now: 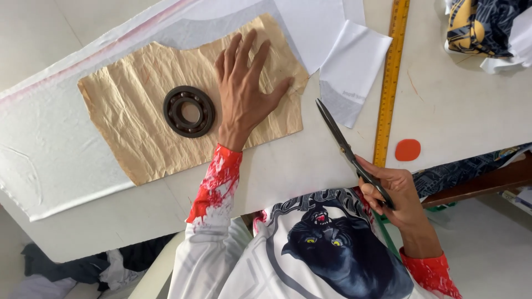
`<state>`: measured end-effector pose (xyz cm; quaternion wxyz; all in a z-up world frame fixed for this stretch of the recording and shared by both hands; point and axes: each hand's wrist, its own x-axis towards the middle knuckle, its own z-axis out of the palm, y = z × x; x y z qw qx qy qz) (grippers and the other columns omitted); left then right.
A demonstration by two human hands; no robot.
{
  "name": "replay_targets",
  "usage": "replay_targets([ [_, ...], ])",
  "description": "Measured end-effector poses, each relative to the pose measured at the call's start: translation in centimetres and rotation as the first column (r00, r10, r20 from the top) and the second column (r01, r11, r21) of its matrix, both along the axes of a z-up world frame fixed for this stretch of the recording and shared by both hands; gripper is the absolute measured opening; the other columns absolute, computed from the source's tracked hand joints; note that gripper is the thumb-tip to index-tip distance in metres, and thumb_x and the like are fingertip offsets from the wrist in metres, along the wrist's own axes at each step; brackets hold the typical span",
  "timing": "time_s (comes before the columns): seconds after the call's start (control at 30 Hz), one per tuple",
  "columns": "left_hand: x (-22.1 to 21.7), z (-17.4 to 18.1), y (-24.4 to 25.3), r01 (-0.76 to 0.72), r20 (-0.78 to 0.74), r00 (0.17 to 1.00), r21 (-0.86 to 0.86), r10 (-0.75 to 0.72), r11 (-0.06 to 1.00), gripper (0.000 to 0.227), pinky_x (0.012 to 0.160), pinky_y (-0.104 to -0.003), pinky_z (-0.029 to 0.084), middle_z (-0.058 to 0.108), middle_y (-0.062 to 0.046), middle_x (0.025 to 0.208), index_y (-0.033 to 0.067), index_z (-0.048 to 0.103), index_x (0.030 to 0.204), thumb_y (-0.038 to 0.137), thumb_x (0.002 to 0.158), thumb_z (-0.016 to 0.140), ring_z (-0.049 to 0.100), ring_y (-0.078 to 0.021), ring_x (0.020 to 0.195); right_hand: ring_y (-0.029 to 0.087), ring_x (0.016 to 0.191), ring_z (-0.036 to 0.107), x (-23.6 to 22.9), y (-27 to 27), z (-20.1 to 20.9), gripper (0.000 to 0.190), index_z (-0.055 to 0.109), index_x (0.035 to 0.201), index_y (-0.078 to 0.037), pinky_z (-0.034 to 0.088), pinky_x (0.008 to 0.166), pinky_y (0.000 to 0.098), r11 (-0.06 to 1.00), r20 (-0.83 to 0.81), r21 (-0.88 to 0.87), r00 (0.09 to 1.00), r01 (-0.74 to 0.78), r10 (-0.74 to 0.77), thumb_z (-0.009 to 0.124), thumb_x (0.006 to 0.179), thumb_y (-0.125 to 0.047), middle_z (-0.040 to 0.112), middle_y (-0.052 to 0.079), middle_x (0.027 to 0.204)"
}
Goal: The person uses shears to cut a piece of white fabric that is laid over a brown paper pattern on a white table. A metal bearing is used to hold the pattern in place. The person cuts along the pattern's edge and then trims the remaining fabric.
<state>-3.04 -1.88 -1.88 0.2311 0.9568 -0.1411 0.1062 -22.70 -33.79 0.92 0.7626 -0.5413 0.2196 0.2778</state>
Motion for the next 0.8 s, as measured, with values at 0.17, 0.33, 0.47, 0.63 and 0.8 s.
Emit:
replay_targets([
  [0.17, 0.3, -0.6, -0.2, -0.029, -0.076, 0.997, 0.014, 0.030, 0.999, 0.075, 0.121, -0.056, 0.032, 0.041, -0.011, 0.157, 0.0147, 0.057, 0.142, 0.054, 0.087, 0.091, 0.039, -0.0345, 0.148, 0.007, 0.038, 0.041, 0.5, -0.6, -0.1, 0.061, 0.060, 0.142, -0.003, 0.035, 0.027, 0.0152, 0.999, -0.009, -0.020, 0.999, -0.039, 0.038, 0.074, 0.083, -0.009, 0.067, 0.003, 0.066],
  [0.33, 0.2, -0.6, -0.8, -0.067, -0.079, 0.994, 0.061, 0.072, 0.996, 0.080, 0.119, -0.054, 0.029, 0.034, -0.011, 0.162, 0.0172, 0.054, 0.144, 0.060, 0.085, 0.087, 0.036, -0.0330, 0.150, 0.008, 0.042, 0.039, 1.0, -0.7, -0.4, 0.064, 0.058, 0.142, -0.001, 0.036, 0.029, 0.0154, 0.999, -0.002, 0.024, 0.999, -0.034, 0.034, 0.073, 0.080, -0.003, 0.062, 0.006, 0.065],
  [0.47, 0.0, -0.4, -0.9, -0.067, -0.091, 0.993, 0.049, 0.072, 0.997, 0.080, 0.119, -0.054, 0.028, 0.034, -0.011, 0.162, 0.0166, 0.054, 0.145, 0.059, 0.086, 0.087, 0.036, -0.0334, 0.151, 0.004, 0.044, 0.037, 2.4, -0.2, -0.1, 0.058, 0.058, 0.142, -0.004, 0.037, 0.028, 0.0150, 0.999, -0.003, 0.017, 0.999, -0.039, 0.039, 0.071, 0.085, -0.004, 0.055, 0.001, 0.060],
  [0.63, 0.1, -0.1, -0.9, -0.063, -0.090, 0.993, 0.112, 0.074, 0.992, 0.081, 0.120, -0.053, 0.029, 0.033, -0.014, 0.162, 0.0158, 0.052, 0.149, 0.061, 0.090, 0.085, 0.036, -0.0350, 0.152, 0.008, 0.043, 0.036, 4.1, -0.9, -0.3, 0.043, 0.059, 0.142, -0.008, 0.029, 0.029, 0.0172, 0.994, -0.015, 0.079, 0.997, -0.077, 0.078, 0.057, 0.099, -0.015, 0.035, -0.008, 0.054],
  [0.8, 0.2, 0.4, -1.0, -0.069, -0.116, 0.990, 0.119, 0.083, 0.991, 0.081, 0.120, -0.052, 0.028, 0.034, -0.014, 0.161, 0.0152, 0.053, 0.149, 0.061, 0.090, 0.084, 0.038, -0.0357, 0.151, 0.010, 0.049, 0.048, 5.3, -1.4, -1.1, 0.054, 0.058, 0.141, 0.001, 0.043, 0.035, 0.0145, 0.984, -0.050, 0.178, 0.998, -0.025, 0.034, 0.069, 0.089, -0.007, 0.048, 0.001, 0.062],
])
